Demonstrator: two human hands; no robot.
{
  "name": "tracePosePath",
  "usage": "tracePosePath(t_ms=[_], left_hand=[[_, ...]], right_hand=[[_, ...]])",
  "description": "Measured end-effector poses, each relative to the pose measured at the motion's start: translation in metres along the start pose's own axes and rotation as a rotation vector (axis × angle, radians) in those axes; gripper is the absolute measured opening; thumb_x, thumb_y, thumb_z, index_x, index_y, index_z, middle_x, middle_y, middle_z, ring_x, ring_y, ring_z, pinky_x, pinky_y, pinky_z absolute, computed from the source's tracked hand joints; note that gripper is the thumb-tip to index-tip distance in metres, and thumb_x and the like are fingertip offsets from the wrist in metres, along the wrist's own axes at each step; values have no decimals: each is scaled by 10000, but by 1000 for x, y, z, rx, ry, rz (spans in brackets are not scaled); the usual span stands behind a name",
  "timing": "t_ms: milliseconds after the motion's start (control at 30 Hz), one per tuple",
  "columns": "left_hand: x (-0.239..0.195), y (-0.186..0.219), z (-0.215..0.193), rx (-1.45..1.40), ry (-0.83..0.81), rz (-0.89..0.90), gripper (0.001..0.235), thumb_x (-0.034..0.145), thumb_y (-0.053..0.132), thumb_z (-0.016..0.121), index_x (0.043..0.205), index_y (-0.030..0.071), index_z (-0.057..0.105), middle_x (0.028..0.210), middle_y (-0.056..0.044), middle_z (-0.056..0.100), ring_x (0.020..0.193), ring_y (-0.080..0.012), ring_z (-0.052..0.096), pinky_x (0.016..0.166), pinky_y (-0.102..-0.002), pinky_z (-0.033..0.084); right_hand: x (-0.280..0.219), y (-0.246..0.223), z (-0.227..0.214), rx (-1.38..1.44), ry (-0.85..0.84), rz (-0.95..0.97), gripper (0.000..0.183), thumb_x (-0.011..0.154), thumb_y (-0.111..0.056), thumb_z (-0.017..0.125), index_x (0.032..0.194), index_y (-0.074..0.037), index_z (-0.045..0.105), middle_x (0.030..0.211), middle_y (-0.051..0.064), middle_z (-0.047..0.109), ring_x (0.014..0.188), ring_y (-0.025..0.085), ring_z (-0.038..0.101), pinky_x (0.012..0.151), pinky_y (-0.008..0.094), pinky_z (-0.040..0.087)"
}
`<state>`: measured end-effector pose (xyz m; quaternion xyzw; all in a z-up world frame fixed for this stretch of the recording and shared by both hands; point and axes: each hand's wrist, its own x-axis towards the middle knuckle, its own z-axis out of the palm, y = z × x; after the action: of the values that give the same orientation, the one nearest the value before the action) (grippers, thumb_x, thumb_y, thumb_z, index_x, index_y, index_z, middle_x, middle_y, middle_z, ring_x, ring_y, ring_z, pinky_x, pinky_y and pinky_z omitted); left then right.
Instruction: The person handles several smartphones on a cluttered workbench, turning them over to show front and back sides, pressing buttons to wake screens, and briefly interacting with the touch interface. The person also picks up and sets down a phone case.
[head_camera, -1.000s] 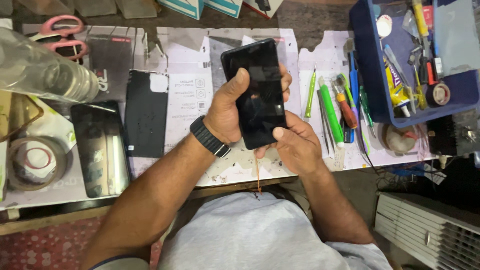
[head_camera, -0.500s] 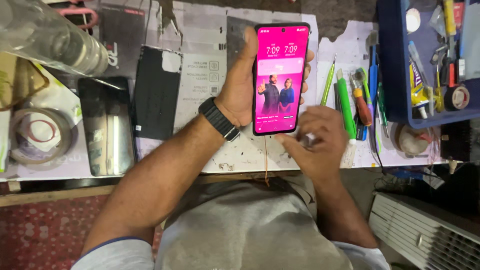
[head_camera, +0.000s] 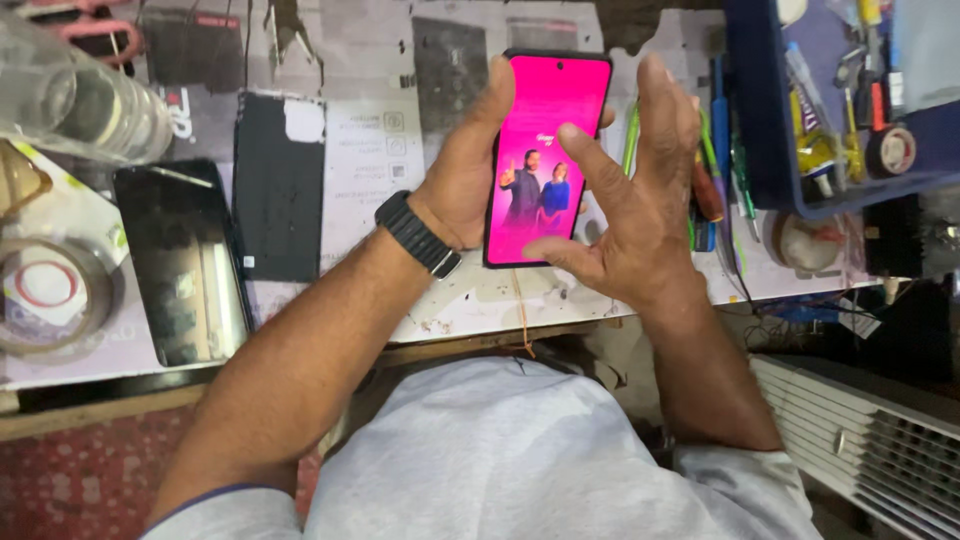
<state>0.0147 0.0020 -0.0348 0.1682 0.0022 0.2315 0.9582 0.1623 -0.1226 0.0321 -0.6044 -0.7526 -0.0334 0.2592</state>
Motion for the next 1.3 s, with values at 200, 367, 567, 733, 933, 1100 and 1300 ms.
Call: tracePosePath(t_ms=[200,367,567,733,933,1100,1300], left_hand=[[-2,13,11,24,6,-18,851,966,737,484,1454,41,527,1300,-139,667,1055,-230,695,886,-399,615],[-5,10,4,74,38,3,903,957,745,471,1472,5,537,1309,-159,670,1040,-265,700,899,-425,622],[0,12,8,96,68,29,927,940,763,474,1452,-6,557,1302,-156,667,1066,-241,694,865,-399,616],[-1,12,11,49,24,-15,976,911,811,460,1387,-32,589,1139,-145,678,986,-262,704,852,-415,624],[-2,15,17,104,68,21,1024,886,845,492,1386,-44,584,1110,-139,667,985,-252,685,845,-402,600],[-2,14,17,129,91,4,1030,851,846,479,1360,-44,583,1097,-132,668,983,-249,692,850,-413,612],[1,14,16,128,53,11,1017,897,837,471,1377,-54,575,1117,-147,669,1009,-257,693,874,-411,606]], right_hand=[[-10,-12,-6,99,117,-103,601,834,-589,840,1119,-76,714,1499,271,478,1435,428,448,1212,595,341],[-37,-22,-4,821,166,214,596,862,-536,821,1108,-11,682,1230,241,674,1013,393,709,848,458,629],[-45,-26,-22,2070,-91,552,1112,856,-835,402,1645,-52,363,1463,334,578,984,363,749,841,418,619],[-50,-24,1,852,417,151,598,1007,-536,657,1183,34,613,933,168,728,766,239,706,636,316,574],[-45,-6,25,363,353,-117,431,982,-384,693,1136,12,622,838,134,677,661,200,623,568,309,505],[-49,-5,26,526,402,57,454,1048,-420,617,1156,20,609,849,105,698,643,144,594,548,263,447],[-50,1,33,612,461,117,455,1083,-438,566,1151,11,602,880,103,700,671,128,599,509,213,430]])
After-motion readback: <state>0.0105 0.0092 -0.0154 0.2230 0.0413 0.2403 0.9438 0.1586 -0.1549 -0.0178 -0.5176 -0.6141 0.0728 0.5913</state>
